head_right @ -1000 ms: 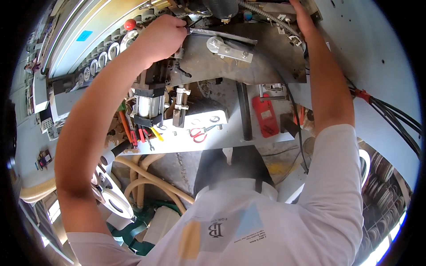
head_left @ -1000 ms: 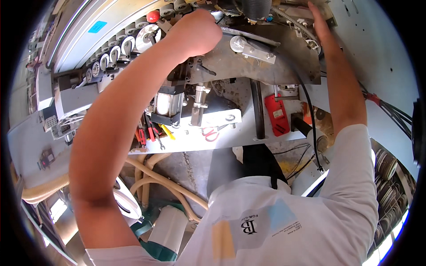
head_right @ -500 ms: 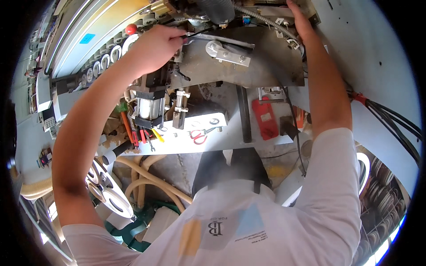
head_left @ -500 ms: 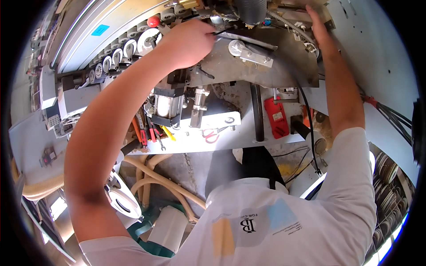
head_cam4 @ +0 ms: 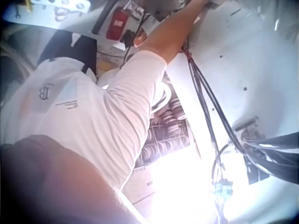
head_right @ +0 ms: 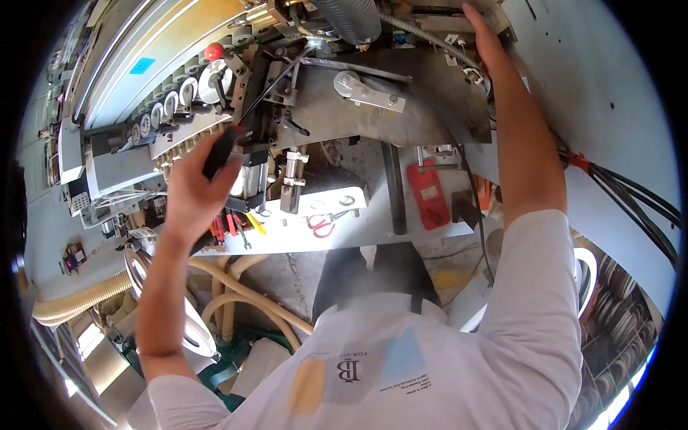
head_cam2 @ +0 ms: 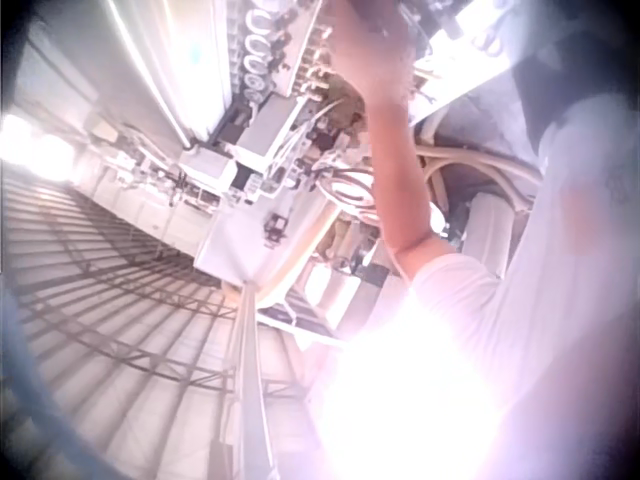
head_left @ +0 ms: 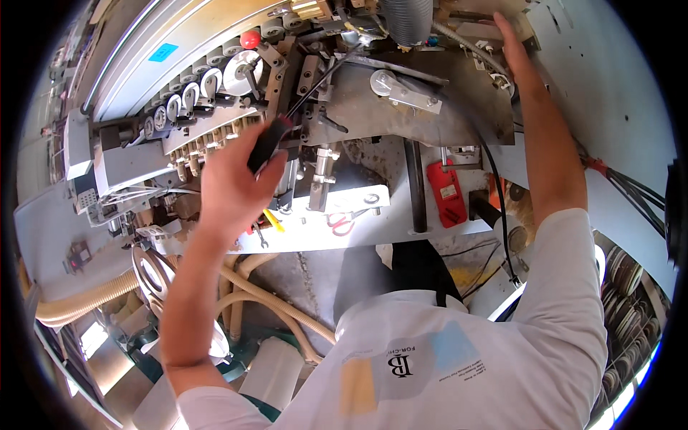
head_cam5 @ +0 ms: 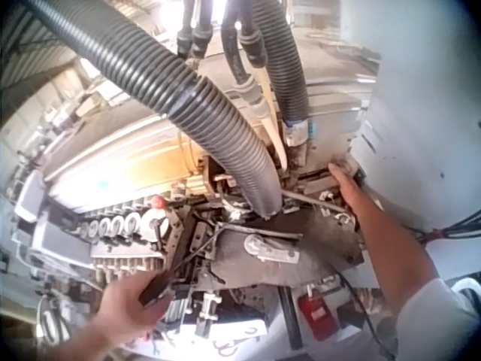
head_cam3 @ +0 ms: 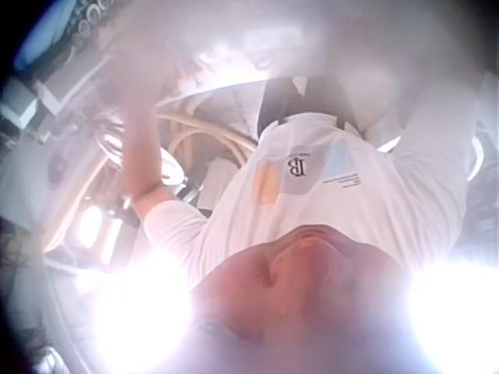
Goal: The person cleans the tip of a screwdriver, uses it to adjust and tighten components on a woodworking machine, presses buttons on a control panel, and returns tools to a storage tray on the workbench.
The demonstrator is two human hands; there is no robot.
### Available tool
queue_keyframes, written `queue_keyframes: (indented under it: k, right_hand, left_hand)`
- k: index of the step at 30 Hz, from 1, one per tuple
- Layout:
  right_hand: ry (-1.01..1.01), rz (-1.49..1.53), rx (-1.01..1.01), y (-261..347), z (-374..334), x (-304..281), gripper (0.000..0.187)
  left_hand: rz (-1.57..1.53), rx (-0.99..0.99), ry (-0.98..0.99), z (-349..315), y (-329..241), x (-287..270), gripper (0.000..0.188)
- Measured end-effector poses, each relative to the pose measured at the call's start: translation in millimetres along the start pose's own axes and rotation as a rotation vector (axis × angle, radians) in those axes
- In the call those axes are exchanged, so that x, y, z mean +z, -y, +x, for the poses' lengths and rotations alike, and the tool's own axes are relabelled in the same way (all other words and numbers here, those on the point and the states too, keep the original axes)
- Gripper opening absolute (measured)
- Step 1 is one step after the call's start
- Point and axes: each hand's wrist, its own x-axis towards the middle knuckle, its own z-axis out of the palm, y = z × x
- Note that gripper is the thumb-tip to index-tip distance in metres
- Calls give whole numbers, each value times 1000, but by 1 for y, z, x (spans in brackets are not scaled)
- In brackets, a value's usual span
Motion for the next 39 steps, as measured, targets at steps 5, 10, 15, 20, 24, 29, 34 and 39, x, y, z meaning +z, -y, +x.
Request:
queue_keyframes:
  k: [5,10,15,20,24,29,34,39]
  right_hand:
    - [-40,-21,-10,15,-10,4,83]
    - [-256,13,165,29,-29,15,77]
    - [-146,-121,-31,34,-32,19,87]
    - [-254,-39,-31,43,-44,41,75]
    - [-109,19,75,22,-22,12,79]
    - [-57,-38,130,23,-23,16,79]
    - [-35,150,111,5,0,-1,64]
    - [-196,95,142,20,-19,19,68]
  left_hand:
    - [-804,-326,-313,-68,69,49,12]
    - [-1169,-258,-374,-68,99,80,10]
    - [-1023,-190,-440,-38,104,100,14]
    - [-880,-153,-454,-38,104,104,17]
    - [-906,-175,-416,-39,103,103,17]
    - [-886,-184,-404,-40,105,103,18]
    - [-789,-184,-413,-40,101,101,21]
    - [-799,-202,-429,-38,108,106,18]
